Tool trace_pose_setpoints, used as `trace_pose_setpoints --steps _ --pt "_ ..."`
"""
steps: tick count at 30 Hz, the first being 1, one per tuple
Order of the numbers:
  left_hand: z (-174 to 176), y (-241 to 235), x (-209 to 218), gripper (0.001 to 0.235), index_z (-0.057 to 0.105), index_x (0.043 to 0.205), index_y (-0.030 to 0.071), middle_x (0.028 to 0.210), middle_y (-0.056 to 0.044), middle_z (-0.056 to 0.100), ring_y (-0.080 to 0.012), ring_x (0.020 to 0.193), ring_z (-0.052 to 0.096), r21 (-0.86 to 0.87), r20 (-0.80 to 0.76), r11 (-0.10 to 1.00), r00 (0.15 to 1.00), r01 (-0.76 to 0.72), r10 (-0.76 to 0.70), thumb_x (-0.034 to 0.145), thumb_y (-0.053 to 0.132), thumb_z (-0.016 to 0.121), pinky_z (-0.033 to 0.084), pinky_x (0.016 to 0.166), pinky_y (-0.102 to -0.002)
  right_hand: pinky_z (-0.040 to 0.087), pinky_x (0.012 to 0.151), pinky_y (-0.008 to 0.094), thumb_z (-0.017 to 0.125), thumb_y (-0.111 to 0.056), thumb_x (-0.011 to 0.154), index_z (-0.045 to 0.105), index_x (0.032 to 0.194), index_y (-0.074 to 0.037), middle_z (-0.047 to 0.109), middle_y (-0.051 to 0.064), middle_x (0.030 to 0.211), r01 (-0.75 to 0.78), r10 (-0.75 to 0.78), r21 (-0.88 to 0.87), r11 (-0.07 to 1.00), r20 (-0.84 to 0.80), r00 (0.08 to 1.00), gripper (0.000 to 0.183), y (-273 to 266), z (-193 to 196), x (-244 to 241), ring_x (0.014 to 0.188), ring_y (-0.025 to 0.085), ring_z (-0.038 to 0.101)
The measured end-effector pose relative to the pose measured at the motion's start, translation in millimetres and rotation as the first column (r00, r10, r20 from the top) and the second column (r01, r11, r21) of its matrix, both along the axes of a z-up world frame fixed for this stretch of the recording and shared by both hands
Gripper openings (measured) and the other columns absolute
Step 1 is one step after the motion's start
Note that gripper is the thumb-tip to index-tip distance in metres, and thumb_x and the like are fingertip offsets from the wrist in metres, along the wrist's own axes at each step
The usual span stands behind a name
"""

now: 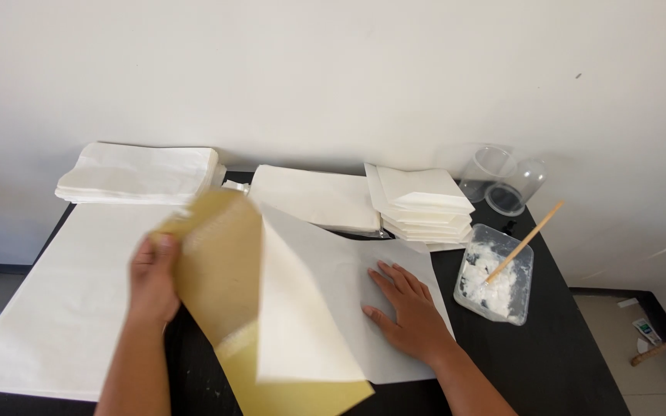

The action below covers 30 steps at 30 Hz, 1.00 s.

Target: The person applies glue to the flaps of a white paper box using a brush, then folds and presses the flaps to seal the box. They then place a yellow cardboard box on a white sheet of paper, fold the paper around the box, and apply glue to the paper edges.

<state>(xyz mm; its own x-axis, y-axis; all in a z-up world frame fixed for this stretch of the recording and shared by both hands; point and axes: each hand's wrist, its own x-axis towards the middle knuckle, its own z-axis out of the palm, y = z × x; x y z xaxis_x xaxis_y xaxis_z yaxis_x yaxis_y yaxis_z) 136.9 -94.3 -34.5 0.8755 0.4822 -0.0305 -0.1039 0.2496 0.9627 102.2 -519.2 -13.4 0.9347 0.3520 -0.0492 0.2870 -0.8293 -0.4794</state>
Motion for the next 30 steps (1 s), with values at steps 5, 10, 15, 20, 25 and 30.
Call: trace_pose_setpoints --steps 5,10,15,20,25,30 --pt "47 23 -39 0.026 0.053 0.123 0.032 0.105 0.013 0.06 -0.002 0.086 0.055 -0.372 0.18 0.924 0.97 -0.089 0.165 0.102 0.045 0.063 0.047 0.074 -0.019 0.018 0.122 0.045 0.049 -0.051 0.099 0.041 0.156 -0.024 0.033 -0.004 0.166 0.024 -0.022 -0.02 1.0 0.097 0.995 0.064 5 -6 -6 0.155 0.02 0.02" --pt "15 39 -55 0.046 0.051 0.155 0.01 0.124 -0.011 0.06 -0.016 0.084 0.059 -0.4 0.866 0.453 0.49 0.797 -0.097 0.109 0.008 0.056 0.054 0.064 -0.017 0.021 0.123 0.044 0.051 -0.048 0.099 0.047 0.152 -0.022 0.039 -0.004 0.162 0.081 -0.079 -0.007 0.997 0.168 0.983 0.06 13 -2 -15 0.154 0.019 0.025" --pt "45 -41 -83 0.036 0.061 0.135 0.016 0.101 -0.016 0.07 -0.0279 0.079 0.072 0.041 0.008 0.999 1.0 0.017 -0.017 0.107 0.039 0.062 0.062 0.062 -0.038 0.041 0.109 0.051 0.045 -0.039 0.109 0.064 0.137 -0.012 0.064 0.013 0.137 0.151 -0.195 0.139 0.979 0.395 0.898 0.044 13 30 -59 0.134 0.034 0.057" --pt "81 -98 -124 0.022 0.063 0.111 0.014 0.095 -0.005 0.059 -0.0176 0.083 0.056 0.268 -0.102 0.956 0.99 0.122 -0.098 0.107 0.036 0.061 0.049 0.071 -0.035 0.049 0.078 0.04 0.055 -0.023 0.099 0.071 0.103 -0.011 0.071 0.004 0.098 -0.101 -0.206 0.395 0.913 0.661 0.721 0.021 13 34 -206 0.088 0.025 0.067" --pt "72 -102 -144 0.026 0.066 0.097 0.013 0.083 0.005 0.058 -0.0084 0.077 0.055 0.391 -0.071 0.894 0.975 0.22 -0.209 0.105 0.038 0.064 0.046 0.066 -0.027 0.049 0.061 0.037 0.071 -0.004 0.077 0.068 0.077 -0.008 0.064 0.007 0.074 -0.48 0.094 0.362 0.799 0.713 0.695 0.005 14 -49 -332 0.065 0.021 0.057" --pt "85 -86 -171 0.043 0.066 0.125 0.003 0.119 0.0 0.063 -0.0099 0.11 0.052 0.591 -0.031 0.796 0.99 0.132 -0.141 0.101 0.039 0.066 0.045 0.091 -0.03 0.043 0.1 0.036 0.045 -0.077 0.096 0.074 0.108 -0.015 0.067 0.004 0.104 -0.298 0.454 0.622 0.724 -0.106 0.885 0.07 17 -16 -393 0.101 0.021 0.063"
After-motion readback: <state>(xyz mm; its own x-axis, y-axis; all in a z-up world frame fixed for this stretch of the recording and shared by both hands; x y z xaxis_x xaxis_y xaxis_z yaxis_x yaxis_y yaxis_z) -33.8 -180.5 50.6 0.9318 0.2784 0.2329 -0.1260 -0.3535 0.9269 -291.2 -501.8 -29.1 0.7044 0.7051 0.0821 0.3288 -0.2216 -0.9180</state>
